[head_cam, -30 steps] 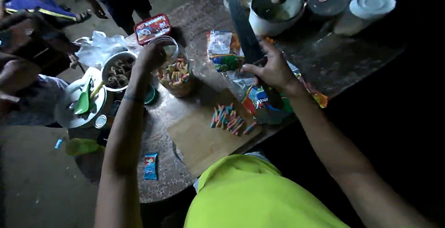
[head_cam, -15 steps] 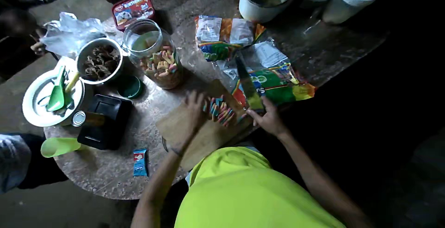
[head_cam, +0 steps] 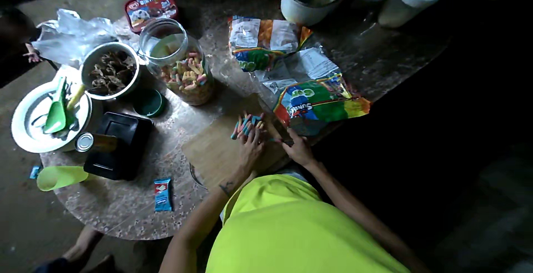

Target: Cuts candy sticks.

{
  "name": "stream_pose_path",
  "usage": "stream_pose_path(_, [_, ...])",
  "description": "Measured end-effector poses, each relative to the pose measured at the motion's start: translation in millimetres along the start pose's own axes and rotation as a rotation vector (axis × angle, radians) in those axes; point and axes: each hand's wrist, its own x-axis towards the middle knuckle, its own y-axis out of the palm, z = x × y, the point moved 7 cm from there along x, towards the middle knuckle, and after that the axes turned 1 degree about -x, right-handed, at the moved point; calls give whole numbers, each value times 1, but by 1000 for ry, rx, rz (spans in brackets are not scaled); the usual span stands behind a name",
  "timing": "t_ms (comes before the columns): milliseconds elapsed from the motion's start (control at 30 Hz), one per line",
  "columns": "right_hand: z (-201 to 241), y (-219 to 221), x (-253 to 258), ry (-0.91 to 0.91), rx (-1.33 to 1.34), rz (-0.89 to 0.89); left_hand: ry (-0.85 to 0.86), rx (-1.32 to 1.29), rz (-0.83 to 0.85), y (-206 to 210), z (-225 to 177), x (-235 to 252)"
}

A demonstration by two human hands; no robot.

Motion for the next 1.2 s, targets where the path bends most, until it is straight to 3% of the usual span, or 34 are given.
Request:
stream_pose_path(67, [12, 10, 2, -42, -11, 21, -17, -13, -11, -3, 9, -9])
stream_pose_path(300, [48, 46, 15, -127, 16, 147, -105, 25, -295, -12, 45, -57])
stream_pose_path(500, [78, 71, 24, -176, -7, 305, -326, 5, -291, -12, 73, -95])
stream_pose_path(733, [98, 41, 43, -186, 63, 114, -488, -152, -443, -20, 92, -126])
stream_pose_path(867, [116, 63, 43, -250, 23, 144, -562, -303, -571, -18, 97, -141])
stream_pose_path(1033, [130, 103, 42, -335, -159, 267, -631, -368, -578, -21, 98, -155])
stream_pose_path(1200, [119, 88, 44, -338, -222, 233, -704, -408, -628, -30, 106, -161])
